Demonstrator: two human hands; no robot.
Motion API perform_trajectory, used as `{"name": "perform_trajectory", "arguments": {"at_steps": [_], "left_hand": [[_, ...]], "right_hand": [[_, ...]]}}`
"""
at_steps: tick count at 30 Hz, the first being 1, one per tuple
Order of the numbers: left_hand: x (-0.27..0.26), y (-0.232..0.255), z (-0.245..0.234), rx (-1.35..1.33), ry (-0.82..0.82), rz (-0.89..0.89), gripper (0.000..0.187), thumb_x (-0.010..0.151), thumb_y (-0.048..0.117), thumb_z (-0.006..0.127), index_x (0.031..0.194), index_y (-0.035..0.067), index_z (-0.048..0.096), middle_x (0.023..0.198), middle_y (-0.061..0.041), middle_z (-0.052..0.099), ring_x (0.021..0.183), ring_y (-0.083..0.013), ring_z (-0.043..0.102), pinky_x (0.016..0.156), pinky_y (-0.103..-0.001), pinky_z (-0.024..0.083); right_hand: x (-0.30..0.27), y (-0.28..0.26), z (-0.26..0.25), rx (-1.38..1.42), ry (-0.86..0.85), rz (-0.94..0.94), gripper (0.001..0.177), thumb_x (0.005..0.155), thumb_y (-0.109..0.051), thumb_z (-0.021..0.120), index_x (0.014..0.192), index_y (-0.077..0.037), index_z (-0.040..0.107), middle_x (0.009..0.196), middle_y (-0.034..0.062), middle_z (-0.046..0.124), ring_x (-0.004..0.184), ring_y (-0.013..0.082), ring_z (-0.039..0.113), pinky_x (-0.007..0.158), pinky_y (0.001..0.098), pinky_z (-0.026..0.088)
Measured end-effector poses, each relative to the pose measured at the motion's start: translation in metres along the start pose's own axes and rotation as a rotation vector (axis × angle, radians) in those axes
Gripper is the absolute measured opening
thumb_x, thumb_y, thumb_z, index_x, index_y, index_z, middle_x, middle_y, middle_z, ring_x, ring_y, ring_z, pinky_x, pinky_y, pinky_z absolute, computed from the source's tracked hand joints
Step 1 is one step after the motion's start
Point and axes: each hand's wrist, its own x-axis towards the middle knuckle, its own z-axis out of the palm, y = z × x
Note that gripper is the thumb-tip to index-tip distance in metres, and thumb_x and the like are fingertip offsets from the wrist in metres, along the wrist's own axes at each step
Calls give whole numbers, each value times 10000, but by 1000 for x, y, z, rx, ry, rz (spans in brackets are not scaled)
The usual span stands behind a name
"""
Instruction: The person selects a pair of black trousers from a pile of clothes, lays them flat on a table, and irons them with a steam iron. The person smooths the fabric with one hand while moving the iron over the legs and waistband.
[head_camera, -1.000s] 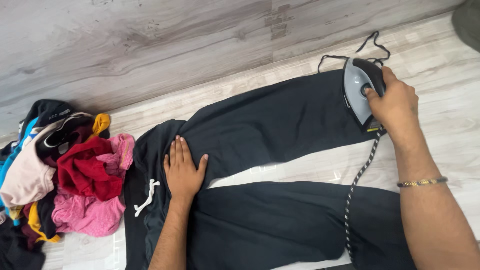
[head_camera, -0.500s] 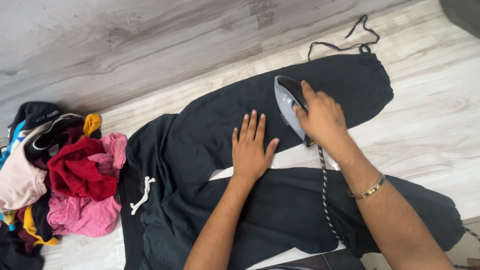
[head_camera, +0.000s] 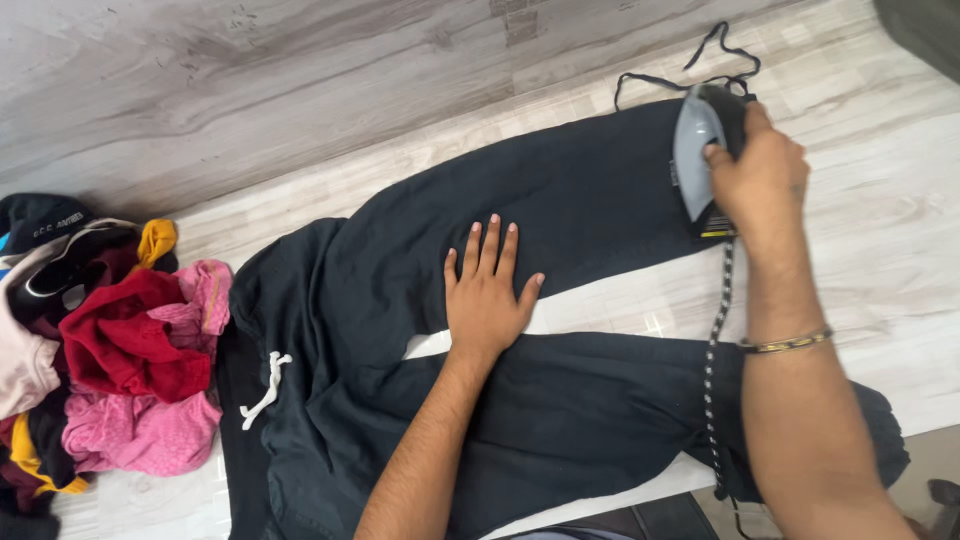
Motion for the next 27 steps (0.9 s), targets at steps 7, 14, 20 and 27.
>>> {"name": "perform_trajectory", "arguments": {"at_steps": [7,14,20,27], "left_hand": [[0,-1,0,-1,-1,-14,714,935,522,584,1527,137,478,1632,-92,389,1516,-306,326,1195,-594,236],[-1,-4,2,1,-3,-16,721,945,530,567,1534,127,469,1634,-99,380,1522,-308,315,1196,-592,228],[1,-5,3,10,-18,-24,730,942,540,554,1532,122,457,1635,-108,356,1520,-314,282,1196,-592,205],[0,-7,7,21,-9,-19,737,939,531,553,1537,113,449,1640,-113,352,1525,-313,276,1203,-587,197]], "right_hand": [[-48,-84,28,110,-112,-167,656,885,-264,769,1469,-59,552,1100,251,700,1016,451,680,849,528,534],[-44,-87,13,170,-215,-90,658,893,-274,755,1490,-88,549,1118,249,712,1044,425,697,907,500,538],[-16,-66,15,98,-144,50,680,890,-295,763,1491,-75,531,1126,261,717,1050,436,686,901,506,535],[-52,-108,40,42,-187,31,657,912,-315,752,1489,-102,522,1074,257,724,1022,440,702,894,515,554]]}}
